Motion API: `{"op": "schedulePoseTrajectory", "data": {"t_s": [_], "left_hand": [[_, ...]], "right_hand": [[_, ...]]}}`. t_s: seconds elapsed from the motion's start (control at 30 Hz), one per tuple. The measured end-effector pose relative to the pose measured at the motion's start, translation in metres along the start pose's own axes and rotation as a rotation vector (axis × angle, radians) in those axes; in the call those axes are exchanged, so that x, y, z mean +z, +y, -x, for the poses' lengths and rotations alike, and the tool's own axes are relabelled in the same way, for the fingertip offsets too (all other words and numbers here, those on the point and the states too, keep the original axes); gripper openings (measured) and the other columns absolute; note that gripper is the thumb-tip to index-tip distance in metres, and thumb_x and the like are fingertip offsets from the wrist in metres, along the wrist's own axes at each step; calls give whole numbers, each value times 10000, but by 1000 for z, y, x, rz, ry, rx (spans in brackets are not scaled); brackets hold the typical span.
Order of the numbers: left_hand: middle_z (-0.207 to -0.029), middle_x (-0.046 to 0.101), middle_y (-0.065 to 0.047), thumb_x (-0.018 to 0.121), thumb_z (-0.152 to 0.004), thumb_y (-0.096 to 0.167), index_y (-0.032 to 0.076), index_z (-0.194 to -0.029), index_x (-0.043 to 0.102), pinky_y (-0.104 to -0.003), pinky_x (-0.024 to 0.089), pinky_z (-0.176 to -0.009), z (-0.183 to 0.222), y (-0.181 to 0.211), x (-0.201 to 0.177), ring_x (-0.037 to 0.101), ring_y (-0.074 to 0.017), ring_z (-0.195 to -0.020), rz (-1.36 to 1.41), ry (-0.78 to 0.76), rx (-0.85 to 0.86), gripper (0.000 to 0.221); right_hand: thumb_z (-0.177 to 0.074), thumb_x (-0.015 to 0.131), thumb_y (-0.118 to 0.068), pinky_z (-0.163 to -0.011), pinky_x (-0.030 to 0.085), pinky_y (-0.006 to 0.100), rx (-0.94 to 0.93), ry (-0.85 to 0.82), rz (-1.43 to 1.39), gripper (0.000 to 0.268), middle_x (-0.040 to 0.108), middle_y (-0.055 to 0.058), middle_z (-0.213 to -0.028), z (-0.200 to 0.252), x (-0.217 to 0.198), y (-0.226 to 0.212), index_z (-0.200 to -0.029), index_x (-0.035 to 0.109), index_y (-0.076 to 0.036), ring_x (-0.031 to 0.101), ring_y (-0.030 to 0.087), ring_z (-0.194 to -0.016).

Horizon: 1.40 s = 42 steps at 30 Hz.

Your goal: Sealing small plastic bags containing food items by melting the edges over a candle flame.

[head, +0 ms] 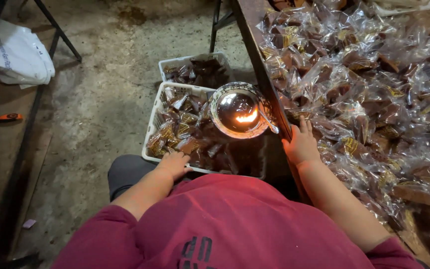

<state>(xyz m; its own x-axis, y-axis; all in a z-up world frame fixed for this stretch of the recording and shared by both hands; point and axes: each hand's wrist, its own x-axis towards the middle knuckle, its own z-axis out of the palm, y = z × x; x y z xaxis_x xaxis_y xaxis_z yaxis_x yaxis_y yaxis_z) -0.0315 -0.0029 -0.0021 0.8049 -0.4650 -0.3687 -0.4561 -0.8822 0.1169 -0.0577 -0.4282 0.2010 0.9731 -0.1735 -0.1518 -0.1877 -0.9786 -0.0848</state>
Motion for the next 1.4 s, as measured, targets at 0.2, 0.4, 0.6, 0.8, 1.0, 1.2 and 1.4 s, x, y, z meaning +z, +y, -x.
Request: {"op": "schedulePoseTrajectory", "data": {"t_s": [0.2, 0.4, 0.6, 0.8, 1.0, 1.2, 1.4], "left_hand": [[-1353, 607, -65, 535, -994, 565, 306, -1472, 500, -523, 423, -1094, 2, -22, 24, 537, -306, -1333, 56, -42, -66, 544], [-1328, 629, -43, 540, -1001, 506, 334, -1440, 523, -474, 436, -1119, 12, -36, 23, 570, -272, -1327, 83, -12, -86, 472], [-1728, 35, -11, 532, -1021, 431, 393, -1621, 196, -541, 155, -1270, 43, -43, -17, 79, -306, -1582, 543, 88, -579, 689], [-1549, 435, -151, 717, -912, 530, 204, -1621, 175, -522, 359, -1186, 6, -97, 55, 427, -315, -1454, 1047, 199, -942, 950], [-838, 677, -397, 682, -939, 90, -82, -1288, 375, -430, 673, -479, -9, -94, 41, 730, -400, -590, 1653, 353, -1009, 495], [-751, 722, -268, 489, -997, 163, 225, -1338, 502, -333, 659, -435, -19, -98, 55, 731, -323, -536, 1439, 370, -927, 346], [-754, 728, -239, 489, -1018, 224, 236, -1443, 534, -304, 645, -454, -14, -102, 29, 732, -292, -559, 1437, 426, -874, 427]], "right_hand": [[-963, 605, -431, -1115, 449, 520, 19, 48, -6, 651, 142, 156, -1724, -2, 9, 2, -1495, 498, -70, 137, 370, -1573], [-947, 618, -429, -1125, 451, 527, 29, 36, 13, 650, 158, 157, -1721, 1, 6, -1, -1481, 501, -78, 152, 370, -1573], [-907, 684, -428, -1155, 420, 538, -6, 80, 3, 675, 215, 182, -1708, -3, 11, 6, -1456, 545, -62, 199, 386, -1560], [-925, 616, -473, -1150, 425, 533, -10, 45, -55, 672, 173, 141, -1725, 4, 7, 8, -1476, 523, -99, 150, 360, -1577], [-953, 611, -442, -1131, 449, 537, 42, 37, -85, 657, 190, 149, -1725, 3, 7, 2, -1484, 534, -62, 137, 342, -1582], [-936, 633, -455, -1143, 442, 532, 46, 9, -23, 681, 173, 137, -1730, 2, 3, 0, -1495, 509, -85, 149, 334, -1581], [-976, 589, -416, -1134, 453, 539, 51, 0, -42, 652, 154, 148, -1734, 5, -1, -5, -1497, 501, -33, 132, 337, -1585]]}}
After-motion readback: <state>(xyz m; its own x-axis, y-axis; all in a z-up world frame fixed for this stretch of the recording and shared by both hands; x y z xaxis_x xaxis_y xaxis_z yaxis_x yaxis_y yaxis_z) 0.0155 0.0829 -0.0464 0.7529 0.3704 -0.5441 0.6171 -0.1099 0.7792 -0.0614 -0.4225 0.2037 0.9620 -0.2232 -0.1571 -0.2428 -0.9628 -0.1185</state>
